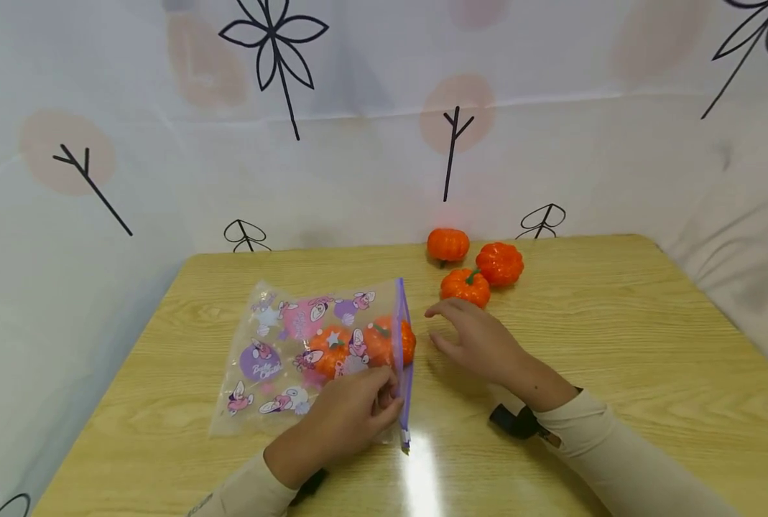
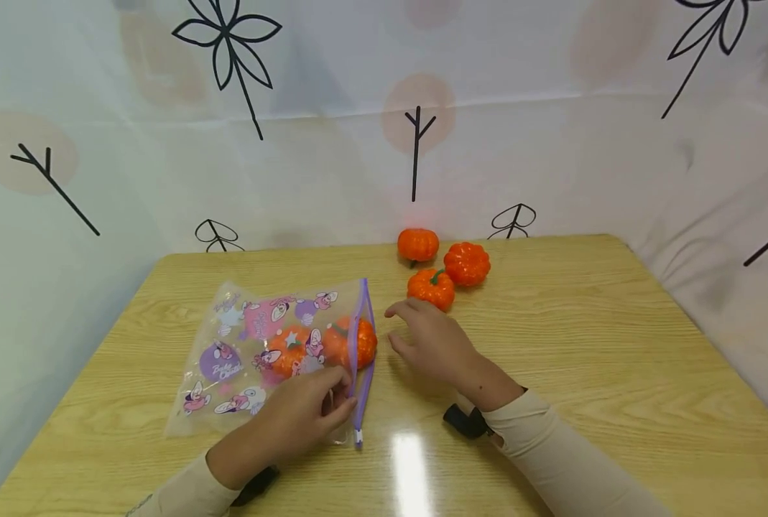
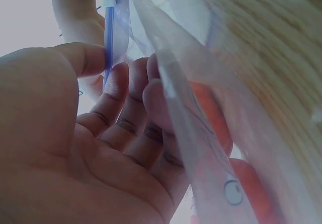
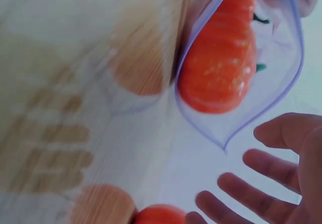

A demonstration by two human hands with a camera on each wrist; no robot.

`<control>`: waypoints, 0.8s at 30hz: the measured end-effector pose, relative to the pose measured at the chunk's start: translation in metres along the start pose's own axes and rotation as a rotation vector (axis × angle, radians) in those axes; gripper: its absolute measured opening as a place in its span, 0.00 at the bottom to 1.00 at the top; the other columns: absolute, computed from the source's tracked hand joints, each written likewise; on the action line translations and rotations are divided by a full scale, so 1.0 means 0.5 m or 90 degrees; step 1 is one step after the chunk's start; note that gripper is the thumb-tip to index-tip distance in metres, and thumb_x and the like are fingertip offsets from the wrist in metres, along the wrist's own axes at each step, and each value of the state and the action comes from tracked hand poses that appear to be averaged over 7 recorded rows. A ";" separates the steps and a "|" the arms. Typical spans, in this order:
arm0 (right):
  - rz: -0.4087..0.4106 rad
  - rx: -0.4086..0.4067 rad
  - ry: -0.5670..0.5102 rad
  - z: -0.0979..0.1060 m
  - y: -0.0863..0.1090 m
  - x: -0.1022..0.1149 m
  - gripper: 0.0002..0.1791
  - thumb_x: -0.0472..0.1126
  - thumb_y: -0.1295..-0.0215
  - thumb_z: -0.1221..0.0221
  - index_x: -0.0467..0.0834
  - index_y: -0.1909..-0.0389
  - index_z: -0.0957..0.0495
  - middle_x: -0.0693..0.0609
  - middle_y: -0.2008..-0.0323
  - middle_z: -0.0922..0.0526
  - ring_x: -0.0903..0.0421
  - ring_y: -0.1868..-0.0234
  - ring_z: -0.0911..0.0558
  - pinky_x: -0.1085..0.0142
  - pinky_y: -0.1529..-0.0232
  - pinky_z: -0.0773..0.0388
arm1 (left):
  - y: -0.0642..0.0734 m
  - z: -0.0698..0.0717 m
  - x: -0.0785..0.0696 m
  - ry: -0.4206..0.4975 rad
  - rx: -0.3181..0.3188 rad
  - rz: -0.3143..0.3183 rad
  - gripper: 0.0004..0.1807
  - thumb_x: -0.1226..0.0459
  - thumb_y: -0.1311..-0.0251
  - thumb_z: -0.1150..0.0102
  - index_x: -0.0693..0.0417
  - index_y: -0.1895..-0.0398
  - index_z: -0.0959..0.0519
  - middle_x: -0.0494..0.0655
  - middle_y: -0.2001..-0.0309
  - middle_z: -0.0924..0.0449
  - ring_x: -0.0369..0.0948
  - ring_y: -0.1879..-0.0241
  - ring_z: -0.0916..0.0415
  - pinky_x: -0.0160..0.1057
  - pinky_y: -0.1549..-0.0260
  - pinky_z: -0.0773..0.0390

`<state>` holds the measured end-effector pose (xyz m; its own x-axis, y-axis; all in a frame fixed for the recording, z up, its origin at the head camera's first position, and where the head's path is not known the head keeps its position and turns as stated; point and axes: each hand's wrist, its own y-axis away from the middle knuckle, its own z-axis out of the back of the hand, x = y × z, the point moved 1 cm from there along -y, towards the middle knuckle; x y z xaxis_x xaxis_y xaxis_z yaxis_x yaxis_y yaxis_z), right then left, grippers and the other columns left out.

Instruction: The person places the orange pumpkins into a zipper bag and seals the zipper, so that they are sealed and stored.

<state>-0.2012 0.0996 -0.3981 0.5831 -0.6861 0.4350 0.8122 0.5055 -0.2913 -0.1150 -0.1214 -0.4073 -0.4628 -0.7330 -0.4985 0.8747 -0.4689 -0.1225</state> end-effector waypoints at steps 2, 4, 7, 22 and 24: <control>-0.005 -0.018 0.014 0.004 -0.002 -0.006 0.19 0.42 0.35 0.36 0.42 0.45 0.22 0.43 0.45 0.18 0.44 0.44 0.18 0.49 0.47 0.19 | 0.001 -0.002 0.000 0.001 0.001 0.002 0.06 0.58 0.35 0.38 0.44 0.67 0.25 0.32 0.75 0.30 0.27 0.78 0.36 0.26 0.78 0.31; -0.014 -0.030 0.021 0.008 -0.003 -0.012 0.20 0.41 0.35 0.36 0.42 0.43 0.23 0.43 0.44 0.18 0.44 0.46 0.18 0.49 0.50 0.18 | 0.000 -0.003 0.001 0.002 0.002 0.004 0.06 0.58 0.35 0.38 0.44 0.67 0.25 0.32 0.75 0.30 0.27 0.78 0.36 0.26 0.78 0.31; -0.030 -0.041 0.030 0.016 -0.006 -0.022 0.22 0.41 0.35 0.37 0.41 0.40 0.24 0.42 0.44 0.19 0.43 0.48 0.17 0.48 0.52 0.18 | -0.001 -0.005 0.003 0.005 0.001 0.005 0.06 0.58 0.35 0.38 0.44 0.67 0.25 0.32 0.75 0.30 0.27 0.78 0.36 0.26 0.78 0.31; -0.104 -0.066 0.078 0.029 -0.017 -0.064 0.26 0.42 0.35 0.37 0.38 0.38 0.27 0.34 0.41 0.25 0.36 0.42 0.25 0.42 0.46 0.23 | 0.000 -0.002 0.005 0.012 0.009 0.009 0.06 0.57 0.35 0.38 0.44 0.67 0.25 0.32 0.75 0.30 0.27 0.78 0.36 0.26 0.78 0.31; -0.122 -0.064 0.084 0.033 -0.016 -0.071 0.27 0.42 0.35 0.37 0.38 0.37 0.28 0.33 0.40 0.26 0.35 0.40 0.26 0.40 0.45 0.24 | -0.001 -0.002 0.005 0.013 0.014 0.010 0.06 0.57 0.35 0.38 0.44 0.67 0.25 0.32 0.75 0.30 0.27 0.78 0.36 0.26 0.78 0.30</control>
<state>-0.2289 0.1284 -0.3973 0.4099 -0.8302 0.3778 0.9025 0.3090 -0.3000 -0.1162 -0.1224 -0.4096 -0.4462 -0.7304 -0.5172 0.8782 -0.4686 -0.0959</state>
